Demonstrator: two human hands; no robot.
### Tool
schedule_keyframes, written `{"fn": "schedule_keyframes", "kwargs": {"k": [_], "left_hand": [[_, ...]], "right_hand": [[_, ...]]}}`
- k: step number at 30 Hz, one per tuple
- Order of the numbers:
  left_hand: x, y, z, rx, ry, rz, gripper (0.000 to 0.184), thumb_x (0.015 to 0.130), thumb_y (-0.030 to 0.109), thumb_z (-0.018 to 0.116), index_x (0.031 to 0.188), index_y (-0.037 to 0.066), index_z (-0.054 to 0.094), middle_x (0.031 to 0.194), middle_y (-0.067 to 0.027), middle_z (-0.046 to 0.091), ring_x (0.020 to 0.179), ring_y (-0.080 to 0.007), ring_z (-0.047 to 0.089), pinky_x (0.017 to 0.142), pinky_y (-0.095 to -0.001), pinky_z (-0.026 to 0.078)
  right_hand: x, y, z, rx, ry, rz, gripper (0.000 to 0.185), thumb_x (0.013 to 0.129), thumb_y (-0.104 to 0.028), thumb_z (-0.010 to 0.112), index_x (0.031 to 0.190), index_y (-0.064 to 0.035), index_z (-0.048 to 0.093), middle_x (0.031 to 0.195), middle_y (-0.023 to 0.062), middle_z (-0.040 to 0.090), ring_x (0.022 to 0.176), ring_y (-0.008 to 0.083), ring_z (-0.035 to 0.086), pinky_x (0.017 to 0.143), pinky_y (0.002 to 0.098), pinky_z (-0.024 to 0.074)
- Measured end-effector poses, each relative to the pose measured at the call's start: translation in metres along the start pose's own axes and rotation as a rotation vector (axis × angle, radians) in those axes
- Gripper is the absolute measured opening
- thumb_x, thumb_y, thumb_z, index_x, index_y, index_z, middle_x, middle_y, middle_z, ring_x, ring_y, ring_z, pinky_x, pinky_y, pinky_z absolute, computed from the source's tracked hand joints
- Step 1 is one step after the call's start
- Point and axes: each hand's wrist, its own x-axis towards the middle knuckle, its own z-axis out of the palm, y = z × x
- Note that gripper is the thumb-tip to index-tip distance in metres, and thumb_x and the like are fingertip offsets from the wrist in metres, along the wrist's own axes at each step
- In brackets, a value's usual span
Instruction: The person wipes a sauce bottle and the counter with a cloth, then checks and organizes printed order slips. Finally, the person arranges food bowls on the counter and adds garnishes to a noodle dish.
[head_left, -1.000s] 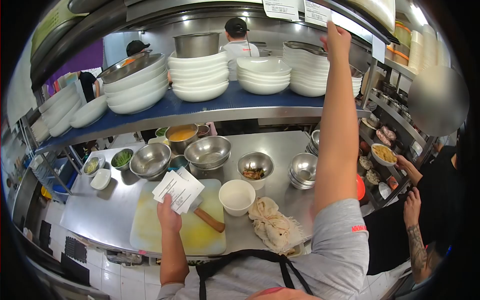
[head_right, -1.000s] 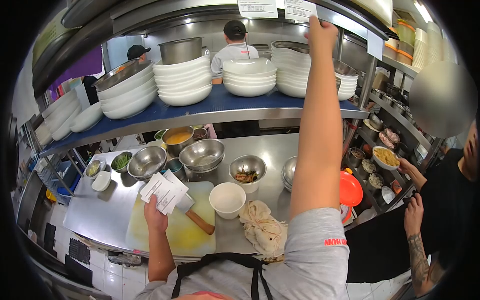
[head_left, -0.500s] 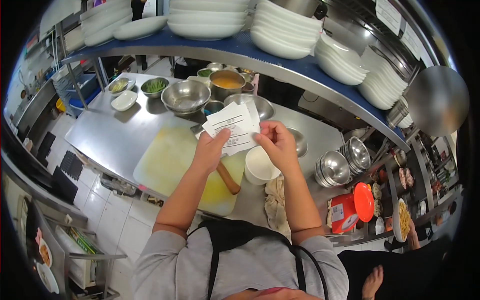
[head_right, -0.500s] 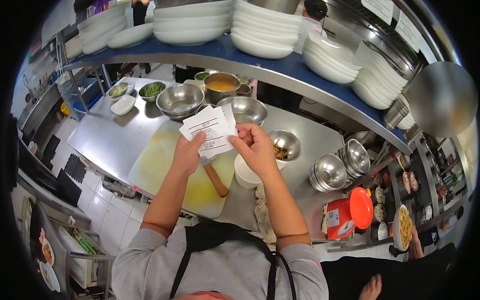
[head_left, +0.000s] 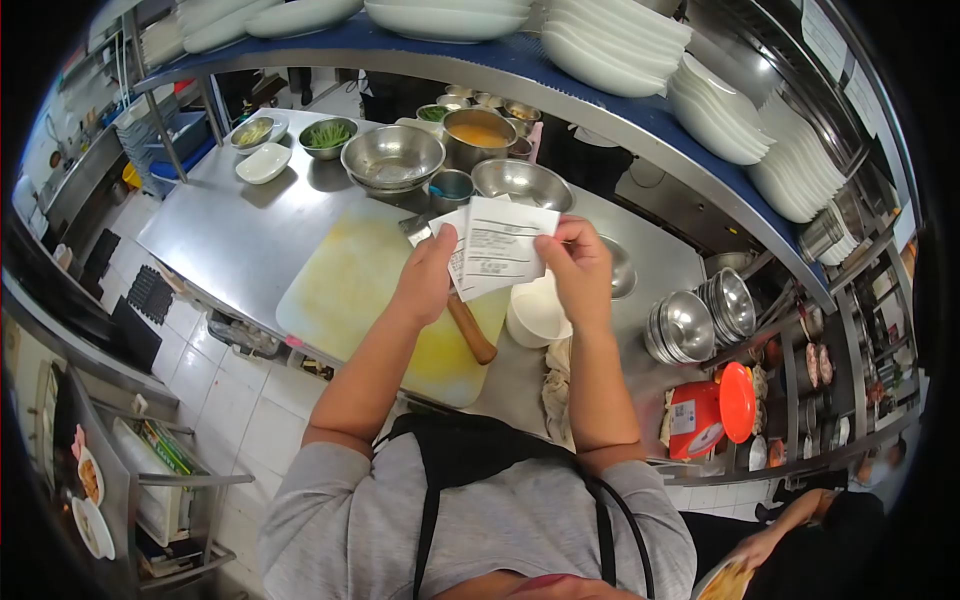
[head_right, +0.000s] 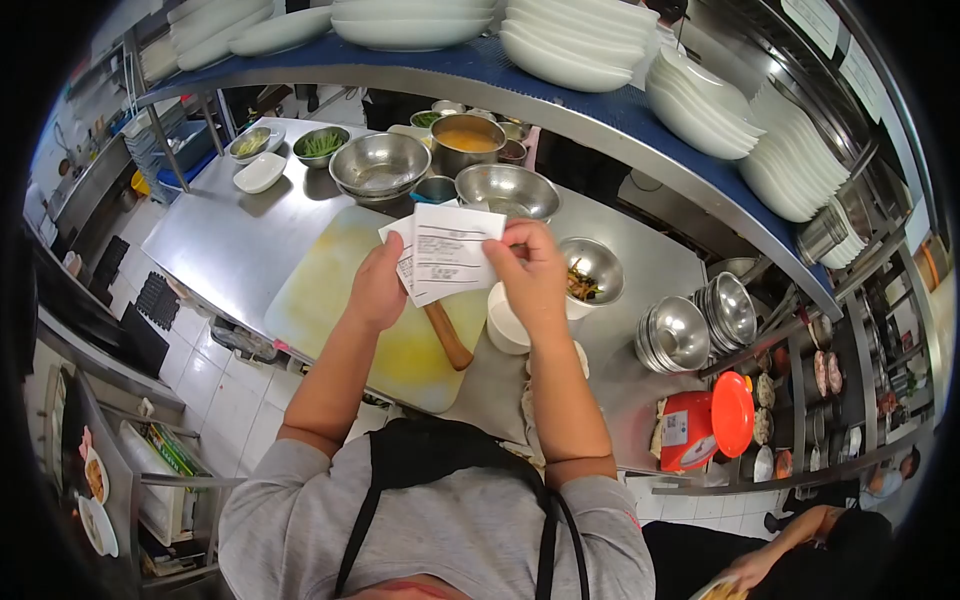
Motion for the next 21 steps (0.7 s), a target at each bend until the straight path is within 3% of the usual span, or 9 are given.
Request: {"fn": "schedule_keyframes", "kwargs": {"k": [5, 15, 18, 21], "left_hand": [[-0.002, 0.013, -0.005, -0.064, -0.025, -0.037, 0.042, 0.087, 0.030, 0.033, 0.103, -0.006, 0.047, 0.097, -0.0120, 0.055, 0.087, -0.0172, 0.055, 0.076, -0.0264, 0.042], [0.003, 0.014, -0.010, -0.005, -0.028, -0.012, 0.038, 0.087, 0.028, 0.037, 0.104, -0.004, 0.047, 0.097, -0.0101, 0.055, 0.085, -0.0148, 0.055, 0.074, -0.0256, 0.043], [0.004, 0.012, -0.014, 0.060, -0.070, 0.024, 0.033, 0.086, 0.024, 0.040, 0.105, -0.002, 0.048, 0.098, -0.0090, 0.055, 0.086, -0.0138, 0.054, 0.074, -0.0264, 0.043], [0.005, 0.010, -0.014, 0.100, -0.117, 0.079, 0.031, 0.086, 0.021, 0.042, 0.106, -0.001, 0.047, 0.099, -0.0077, 0.054, 0.088, -0.0136, 0.053, 0.075, -0.0268, 0.042]], "right_hand": [[0.002, -0.011, -0.028, 0.357, 0.089, 0.194, 0.008, 0.079, -0.007, 0.053, 0.081, -0.0051, 0.046, 0.069, -0.0002, 0.052, 0.057, 0.0042, 0.046, 0.053, 0.0150, 0.0375], [-0.003, -0.017, -0.031, 0.367, 0.245, 0.120, 0.009, 0.080, -0.007, 0.052, 0.084, -0.0038, 0.044, 0.074, 0.0029, 0.054, 0.065, 0.0058, 0.049, 0.061, 0.0188, 0.0413], [-0.010, -0.023, -0.031, 0.431, 0.165, 0.120, 0.009, 0.079, -0.007, 0.052, 0.083, -0.0043, 0.044, 0.073, 0.0017, 0.053, 0.065, 0.0050, 0.048, 0.061, 0.0183, 0.0404], [-0.025, -0.021, -0.026, 0.217, -0.130, 0.058, 0.010, 0.078, -0.007, 0.054, 0.081, -0.0048, 0.045, 0.072, -0.0003, 0.052, 0.063, 0.0037, 0.047, 0.058, 0.0174, 0.0391]]}}
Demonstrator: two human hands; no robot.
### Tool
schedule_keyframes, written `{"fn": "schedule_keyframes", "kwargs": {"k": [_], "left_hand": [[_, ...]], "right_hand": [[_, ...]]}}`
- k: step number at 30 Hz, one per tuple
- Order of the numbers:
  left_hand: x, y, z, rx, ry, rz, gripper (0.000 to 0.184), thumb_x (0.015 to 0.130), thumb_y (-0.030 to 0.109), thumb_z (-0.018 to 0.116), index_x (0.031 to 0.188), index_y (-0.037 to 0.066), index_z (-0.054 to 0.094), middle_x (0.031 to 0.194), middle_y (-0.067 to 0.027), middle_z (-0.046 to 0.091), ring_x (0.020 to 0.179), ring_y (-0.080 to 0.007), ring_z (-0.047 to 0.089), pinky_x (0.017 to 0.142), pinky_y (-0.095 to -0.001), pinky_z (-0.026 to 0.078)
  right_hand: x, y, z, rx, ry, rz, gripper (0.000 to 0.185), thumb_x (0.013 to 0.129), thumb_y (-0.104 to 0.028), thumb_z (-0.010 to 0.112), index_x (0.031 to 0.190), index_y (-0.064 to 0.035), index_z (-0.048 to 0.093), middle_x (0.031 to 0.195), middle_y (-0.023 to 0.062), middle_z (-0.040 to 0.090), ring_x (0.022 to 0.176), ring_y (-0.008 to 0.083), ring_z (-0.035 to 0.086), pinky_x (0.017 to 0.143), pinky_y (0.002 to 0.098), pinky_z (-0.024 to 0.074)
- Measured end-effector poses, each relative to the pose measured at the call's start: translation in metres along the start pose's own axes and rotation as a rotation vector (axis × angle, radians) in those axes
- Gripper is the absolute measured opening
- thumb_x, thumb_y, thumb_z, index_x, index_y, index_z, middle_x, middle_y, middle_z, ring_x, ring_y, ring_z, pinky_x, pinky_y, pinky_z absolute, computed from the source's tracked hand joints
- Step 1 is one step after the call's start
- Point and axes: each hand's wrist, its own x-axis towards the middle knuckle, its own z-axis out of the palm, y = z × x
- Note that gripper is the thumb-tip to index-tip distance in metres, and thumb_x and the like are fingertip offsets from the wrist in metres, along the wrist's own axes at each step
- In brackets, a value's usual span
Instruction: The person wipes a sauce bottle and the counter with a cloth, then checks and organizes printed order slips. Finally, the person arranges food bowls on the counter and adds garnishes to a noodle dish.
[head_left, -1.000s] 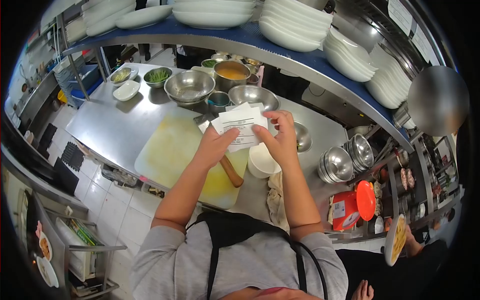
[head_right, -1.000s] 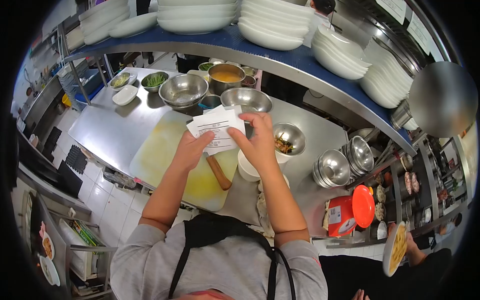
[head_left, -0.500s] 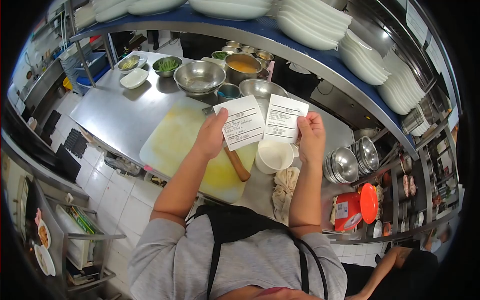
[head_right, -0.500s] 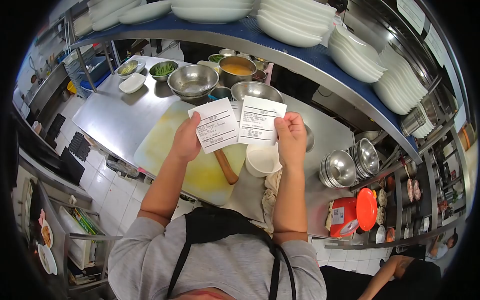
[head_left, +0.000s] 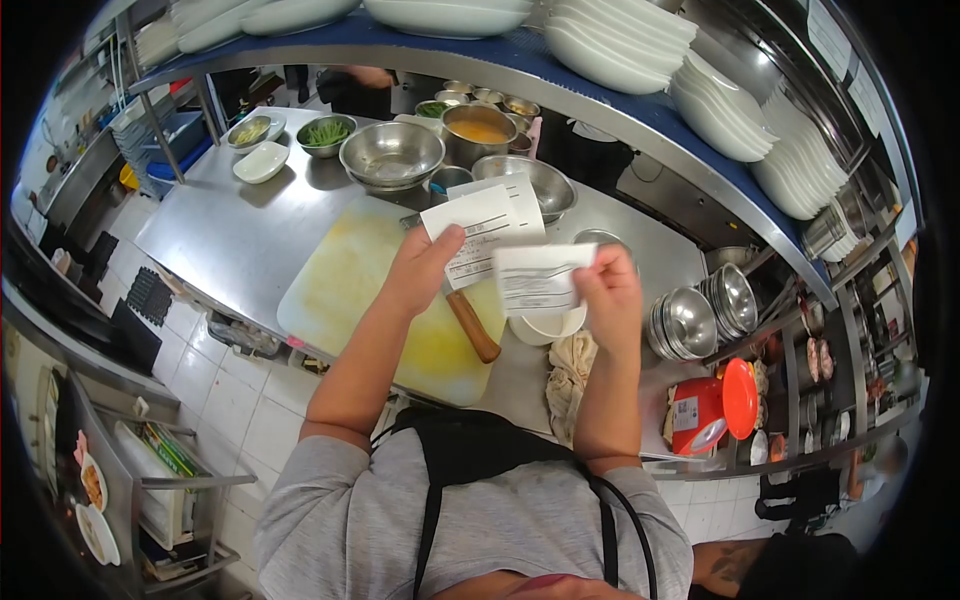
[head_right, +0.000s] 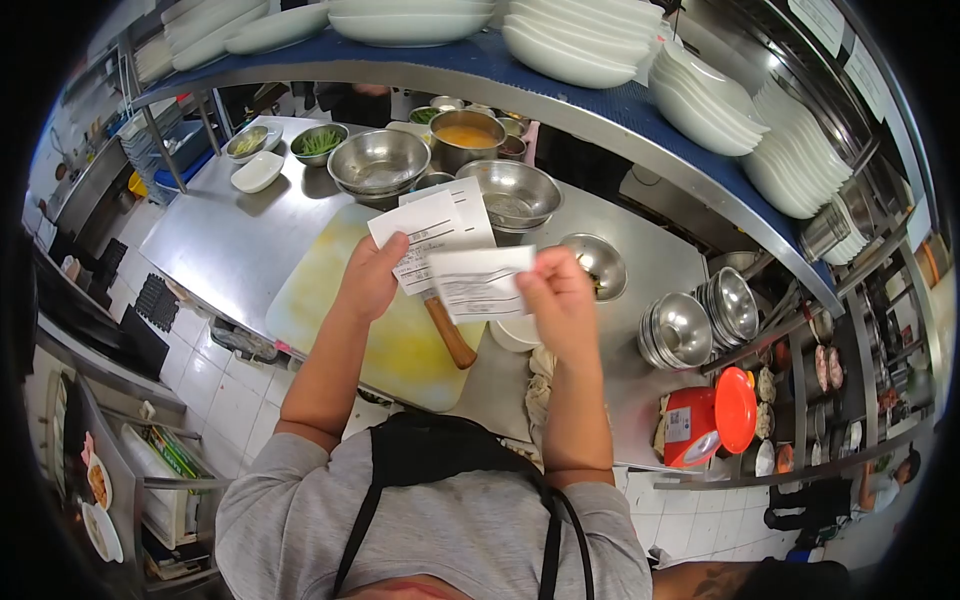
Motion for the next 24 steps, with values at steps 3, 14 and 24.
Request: {"fn": "schedule_keyframes", "kwargs": {"k": [3, 14, 24], "left_hand": [[0.000, -0.004, -0.001, 0.028, -0.031, 0.017, 0.032, 0.086, 0.022, 0.042, 0.106, -0.002, 0.047, 0.099, -0.0065, 0.054, 0.088, -0.0130, 0.051, 0.076, -0.0264, 0.041], [-0.011, -0.020, 0.000, -0.076, -0.131, 0.024, 0.030, 0.080, 0.008, 0.047, 0.108, 0.000, 0.044, 0.100, -0.0065, 0.053, 0.090, -0.0141, 0.050, 0.078, -0.0275, 0.040], [0.002, 0.012, -0.047, -0.419, 0.010, 0.068, 0.038, 0.084, 0.013, 0.038, 0.119, 0.002, 0.032, 0.110, -0.0157, 0.047, 0.099, -0.0262, 0.049, 0.085, -0.0413, 0.039]], "right_hand": [[-0.006, 0.004, 0.026, -0.153, 0.062, 0.035, 0.009, 0.077, -0.005, 0.055, 0.078, -0.0033, 0.046, 0.068, -0.0013, 0.051, 0.060, 0.0030, 0.045, 0.054, 0.0175, 0.0384], [0.003, 0.003, 0.050, -0.409, 0.287, -0.230, 0.013, 0.073, -0.007, 0.057, 0.082, 0.0004, 0.051, 0.068, 0.0013, 0.053, 0.065, 0.0064, 0.048, 0.060, 0.0192, 0.0386], [0.002, 0.007, 0.026, 0.117, 0.316, 0.182, 0.009, 0.080, -0.005, 0.050, 0.085, 0.0020, 0.051, 0.077, 0.0063, 0.058, 0.067, 0.0075, 0.053, 0.064, 0.0194, 0.0423]]}}
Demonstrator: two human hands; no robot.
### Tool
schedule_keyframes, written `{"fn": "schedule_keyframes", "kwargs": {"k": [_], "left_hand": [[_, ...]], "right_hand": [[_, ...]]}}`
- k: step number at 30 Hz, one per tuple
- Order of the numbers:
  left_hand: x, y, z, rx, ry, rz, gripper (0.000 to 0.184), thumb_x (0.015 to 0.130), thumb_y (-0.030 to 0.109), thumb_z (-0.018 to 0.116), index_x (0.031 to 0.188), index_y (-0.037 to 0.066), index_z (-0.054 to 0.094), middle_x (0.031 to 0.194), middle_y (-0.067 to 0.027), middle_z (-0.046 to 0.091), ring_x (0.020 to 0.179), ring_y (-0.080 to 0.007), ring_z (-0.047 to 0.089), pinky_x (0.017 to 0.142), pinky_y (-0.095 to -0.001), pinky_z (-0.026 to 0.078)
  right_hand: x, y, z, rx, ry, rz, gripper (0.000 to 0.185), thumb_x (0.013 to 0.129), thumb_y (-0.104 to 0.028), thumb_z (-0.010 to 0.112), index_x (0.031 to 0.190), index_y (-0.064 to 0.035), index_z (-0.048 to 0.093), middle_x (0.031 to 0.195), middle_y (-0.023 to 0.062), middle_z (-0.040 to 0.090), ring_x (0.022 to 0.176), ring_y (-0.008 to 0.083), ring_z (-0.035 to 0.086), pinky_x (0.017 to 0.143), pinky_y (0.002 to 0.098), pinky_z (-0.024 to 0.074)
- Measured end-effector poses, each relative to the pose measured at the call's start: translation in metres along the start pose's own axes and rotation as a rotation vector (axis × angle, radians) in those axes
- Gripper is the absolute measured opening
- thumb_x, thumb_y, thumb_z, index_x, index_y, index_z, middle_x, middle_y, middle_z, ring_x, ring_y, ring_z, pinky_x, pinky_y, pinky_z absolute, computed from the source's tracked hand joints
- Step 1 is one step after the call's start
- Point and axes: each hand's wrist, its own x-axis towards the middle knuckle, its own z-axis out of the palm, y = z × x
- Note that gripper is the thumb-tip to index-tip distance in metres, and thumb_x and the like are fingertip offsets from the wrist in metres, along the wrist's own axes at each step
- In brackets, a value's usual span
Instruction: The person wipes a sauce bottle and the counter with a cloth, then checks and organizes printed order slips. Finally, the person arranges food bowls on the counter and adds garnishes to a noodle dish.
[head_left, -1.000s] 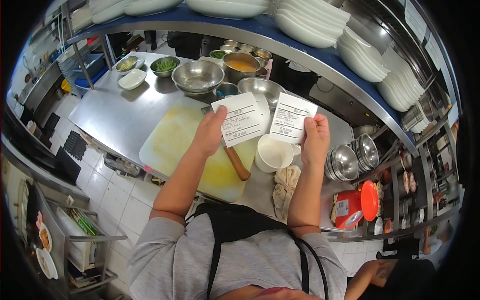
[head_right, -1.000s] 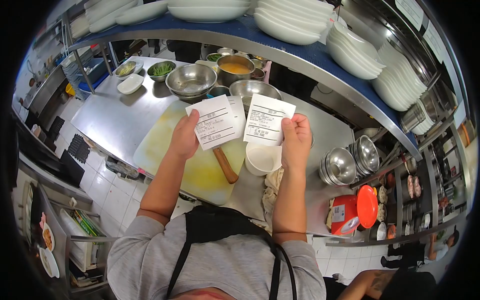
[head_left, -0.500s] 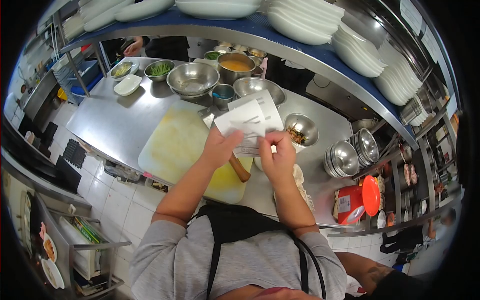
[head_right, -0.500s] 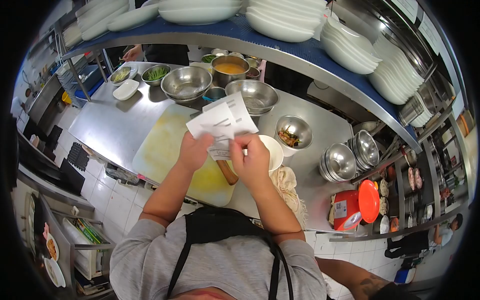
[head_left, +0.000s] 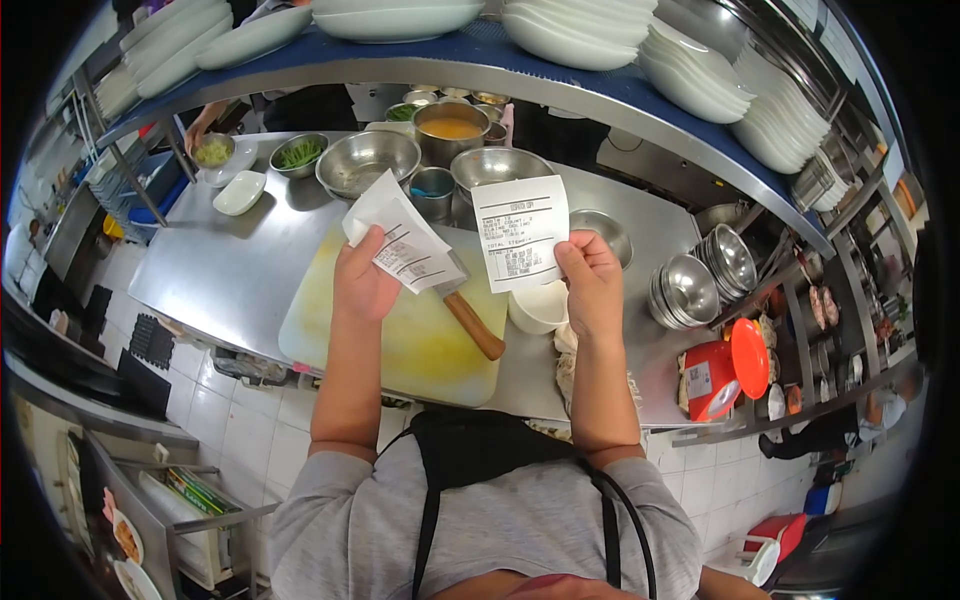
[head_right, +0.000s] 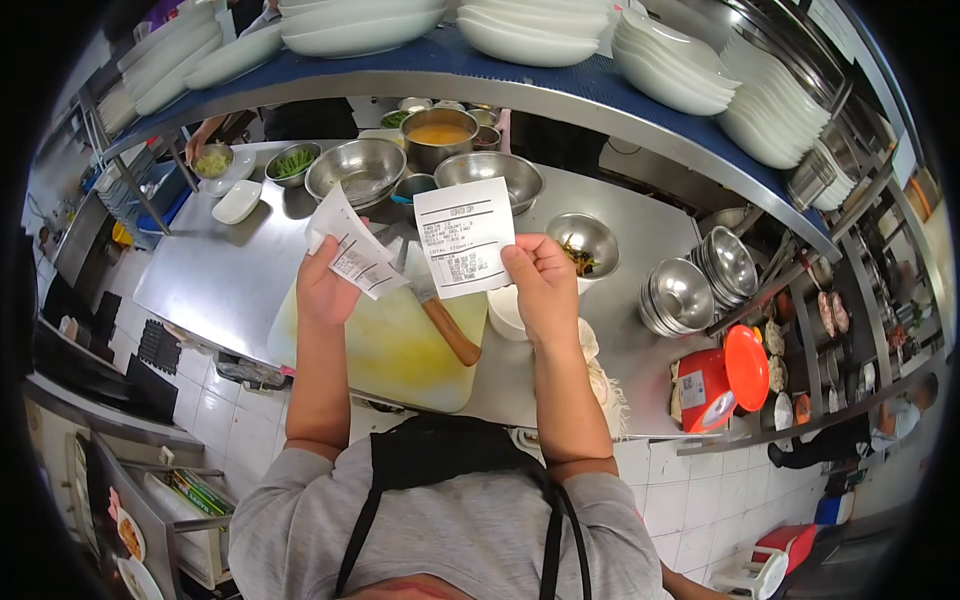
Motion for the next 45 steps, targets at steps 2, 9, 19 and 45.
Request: {"fn": "schedule_keyframes", "kwargs": {"k": [2, 9, 19, 45], "left_hand": [[-0.001, 0.000, -0.001, 0.000, 0.029, -0.046, 0.035, 0.083, 0.012, 0.039, 0.116, 0.000, 0.035, 0.108, -0.0139, 0.049, 0.097, -0.0254, 0.050, 0.084, -0.0398, 0.040], [-0.001, 0.003, -0.013, 0.031, 0.105, -0.133, 0.032, 0.082, 0.010, 0.042, 0.111, -0.003, 0.039, 0.104, -0.0128, 0.051, 0.094, -0.0242, 0.052, 0.081, -0.0369, 0.042], [-0.006, 0.024, -0.030, 0.041, 0.158, -0.080, 0.034, 0.081, 0.008, 0.043, 0.113, -0.003, 0.037, 0.106, -0.0131, 0.050, 0.097, -0.0249, 0.050, 0.083, -0.0379, 0.040], [0.025, -0.041, 0.022, 0.105, -0.014, -0.242, 0.034, 0.081, 0.008, 0.041, 0.114, -0.001, 0.037, 0.108, -0.0126, 0.049, 0.098, -0.0250, 0.049, 0.085, -0.0393, 0.038]], "right_hand": [[-0.002, 0.003, 0.003, 0.009, 0.003, -0.025, 0.010, 0.080, -0.005, 0.050, 0.085, 0.0024, 0.050, 0.077, 0.0065, 0.057, 0.066, 0.0077, 0.053, 0.063, 0.0194, 0.0424], [-0.008, 0.010, 0.014, -0.031, 0.034, -0.029, 0.008, 0.080, -0.006, 0.048, 0.085, 0.0017, 0.049, 0.073, 0.0062, 0.057, 0.062, 0.0076, 0.052, 0.056, 0.0196, 0.0430], [0.000, 0.010, 0.028, -0.028, 0.010, -0.045, 0.009, 0.080, -0.001, 0.045, 0.088, 0.0014, 0.045, 0.076, 0.0049, 0.055, 0.062, 0.0069, 0.051, 0.054, 0.0192, 0.0426], [-0.008, -0.086, -0.052, -0.112, 0.192, -0.377, 0.008, 0.076, -0.002, 0.048, 0.084, -0.0035, 0.044, 0.074, 0.0013, 0.053, 0.064, 0.0059, 0.049, 0.059, 0.0193, 0.0406]]}}
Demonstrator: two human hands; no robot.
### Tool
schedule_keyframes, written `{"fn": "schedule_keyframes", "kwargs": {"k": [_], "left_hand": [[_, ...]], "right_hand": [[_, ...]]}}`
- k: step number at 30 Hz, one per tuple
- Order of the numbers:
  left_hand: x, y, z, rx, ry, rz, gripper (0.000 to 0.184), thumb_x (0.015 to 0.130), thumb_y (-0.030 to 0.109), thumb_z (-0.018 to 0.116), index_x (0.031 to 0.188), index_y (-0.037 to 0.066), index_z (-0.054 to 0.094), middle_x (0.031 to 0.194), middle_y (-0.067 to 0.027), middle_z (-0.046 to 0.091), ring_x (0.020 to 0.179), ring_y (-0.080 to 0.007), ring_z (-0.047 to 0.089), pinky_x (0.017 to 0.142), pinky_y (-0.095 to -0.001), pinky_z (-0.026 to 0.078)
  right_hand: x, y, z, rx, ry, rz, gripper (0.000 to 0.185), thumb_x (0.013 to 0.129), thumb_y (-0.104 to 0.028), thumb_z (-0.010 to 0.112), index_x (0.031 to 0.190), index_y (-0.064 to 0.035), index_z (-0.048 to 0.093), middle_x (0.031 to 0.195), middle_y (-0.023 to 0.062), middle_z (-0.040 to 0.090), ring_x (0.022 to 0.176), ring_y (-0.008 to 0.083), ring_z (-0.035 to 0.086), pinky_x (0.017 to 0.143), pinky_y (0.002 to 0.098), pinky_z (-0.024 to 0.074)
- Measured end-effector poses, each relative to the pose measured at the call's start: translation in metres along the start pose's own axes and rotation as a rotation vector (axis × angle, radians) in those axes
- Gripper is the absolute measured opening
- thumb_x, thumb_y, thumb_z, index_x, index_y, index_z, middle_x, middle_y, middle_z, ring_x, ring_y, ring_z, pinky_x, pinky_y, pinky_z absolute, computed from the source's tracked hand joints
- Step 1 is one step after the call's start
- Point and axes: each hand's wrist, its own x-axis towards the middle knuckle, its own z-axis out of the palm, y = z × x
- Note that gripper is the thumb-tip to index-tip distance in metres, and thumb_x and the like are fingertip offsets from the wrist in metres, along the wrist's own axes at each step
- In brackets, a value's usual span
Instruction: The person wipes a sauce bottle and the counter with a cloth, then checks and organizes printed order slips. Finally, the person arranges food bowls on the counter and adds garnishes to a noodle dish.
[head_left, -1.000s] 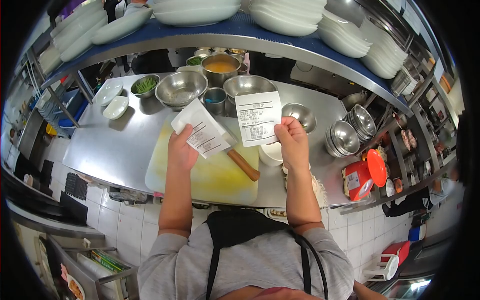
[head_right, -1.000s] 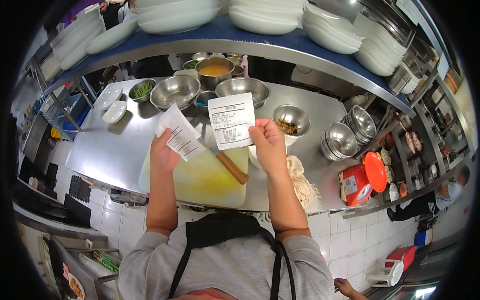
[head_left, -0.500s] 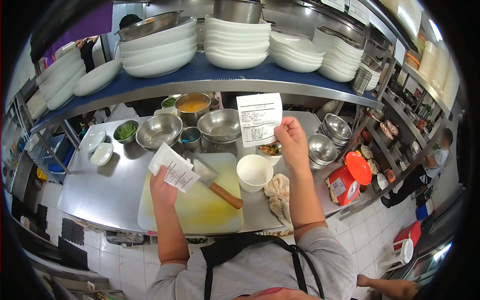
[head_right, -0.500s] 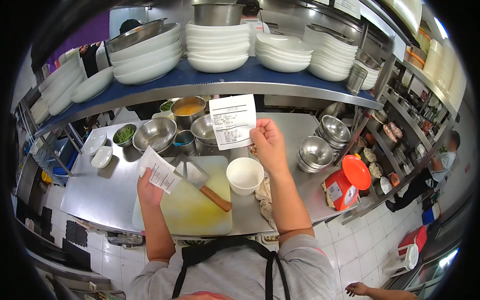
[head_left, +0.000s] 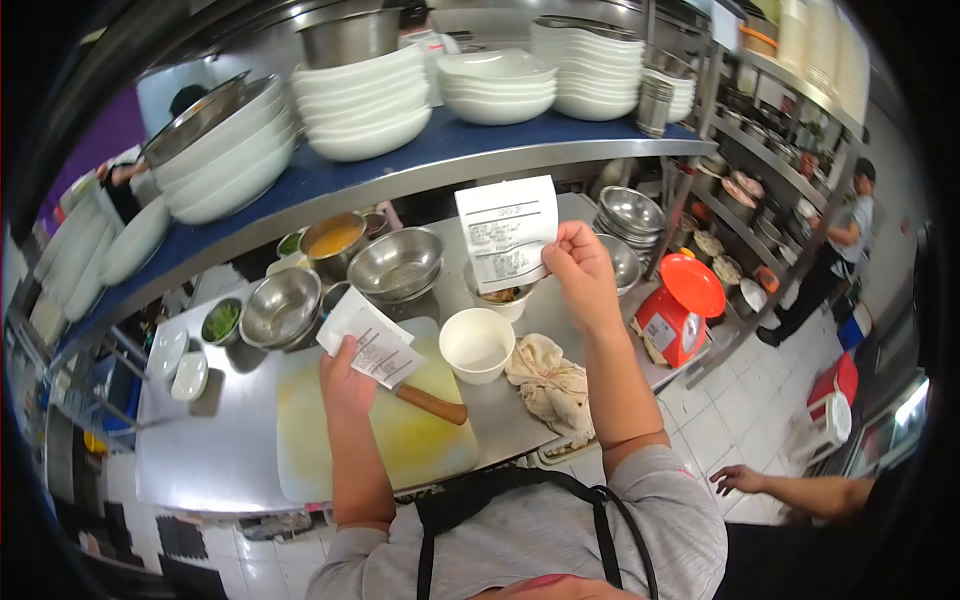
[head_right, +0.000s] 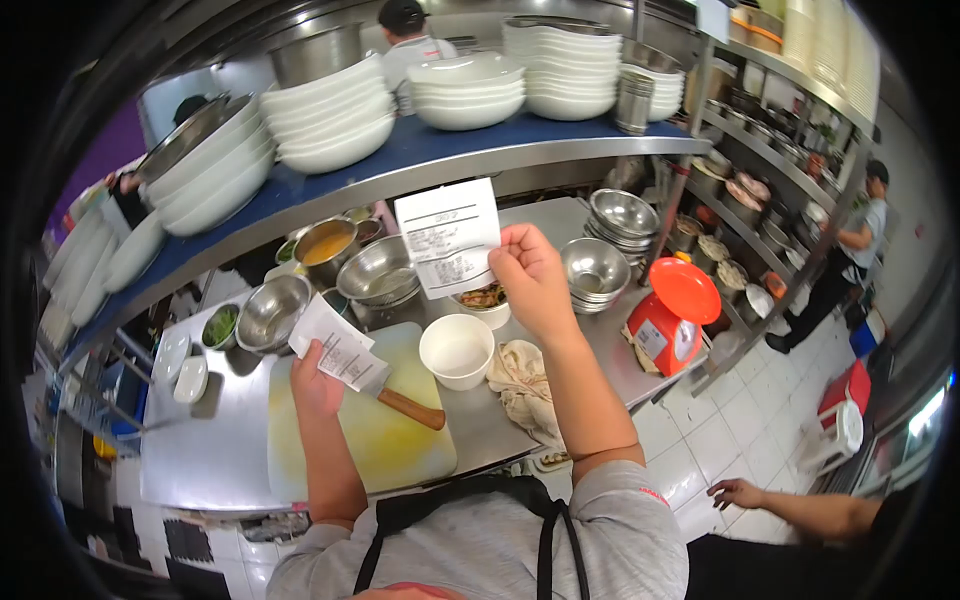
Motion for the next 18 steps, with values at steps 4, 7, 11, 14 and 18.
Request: {"fn": "schedule_keyframes", "kwargs": {"k": [4, 7, 11, 14, 18], "left_hand": [[0.009, -0.026, 0.015, 0.017, -0.039, -0.101, 0.035, 0.080, 0.007, 0.044, 0.113, -0.002, 0.037, 0.107, -0.0128, 0.049, 0.097, -0.0252, 0.049, 0.085, -0.0388, 0.037], [0.016, -0.048, 0.029, -0.037, -0.171, -0.211, 0.034, 0.079, 0.006, 0.045, 0.112, -0.002, 0.038, 0.105, -0.0129, 0.050, 0.095, -0.0248, 0.050, 0.084, -0.0379, 0.038], [0.012, -0.079, 0.047, -0.102, -0.290, -0.358, 0.032, 0.079, 0.006, 0.045, 0.110, -0.001, 0.041, 0.104, -0.0118, 0.051, 0.095, -0.0228, 0.050, 0.084, -0.0368, 0.038], [0.004, -0.095, 0.056, -0.111, -0.328, -0.454, 0.031, 0.079, 0.006, 0.045, 0.110, 0.000, 0.042, 0.104, -0.0106, 0.051, 0.095, -0.0218, 0.050, 0.083, -0.0363, 0.038], [-0.005, -0.107, 0.076, -0.032, -0.319, -0.456, 0.033, 0.079, 0.007, 0.045, 0.111, 0.000, 0.040, 0.103, -0.0102, 0.051, 0.095, -0.0217, 0.050, 0.083, -0.0358, 0.038]], "right_hand": [[-0.025, 0.002, -0.016, -0.084, 0.009, -0.023, 0.008, 0.077, 0.001, 0.046, 0.083, -0.0022, 0.045, 0.074, -0.0003, 0.050, 0.065, 0.0033, 0.046, 0.059, 0.0172, 0.0380], [-0.055, 0.001, -0.033, -0.146, 0.124, 0.036, 0.008, 0.075, 0.002, 0.046, 0.082, -0.0023, 0.045, 0.073, -0.0013, 0.049, 0.063, 0.0031, 0.045, 0.058, 0.0169, 0.0371], [-0.095, -0.008, -0.057, -0.218, 0.320, 0.032, 0.007, 0.075, 0.002, 0.046, 0.080, -0.0028, 0.044, 0.073, -0.0009, 0.050, 0.063, 0.0030, 0.045, 0.057, 0.0166, 0.0363], [-0.129, -0.013, -0.078, -0.205, 0.431, 0.082, 0.009, 0.074, 0.003, 0.046, 0.080, -0.0041, 0.044, 0.074, 0.0006, 0.052, 0.064, 0.0051, 0.047, 0.059, 0.0190, 0.0388], [-0.169, -0.019, -0.114, -0.235, 0.536, 0.129, 0.010, 0.072, 0.002, 0.046, 0.079, -0.0046, 0.045, 0.074, 0.0016, 0.053, 0.064, 0.0069, 0.048, 0.059, 0.0206, 0.0405]]}}
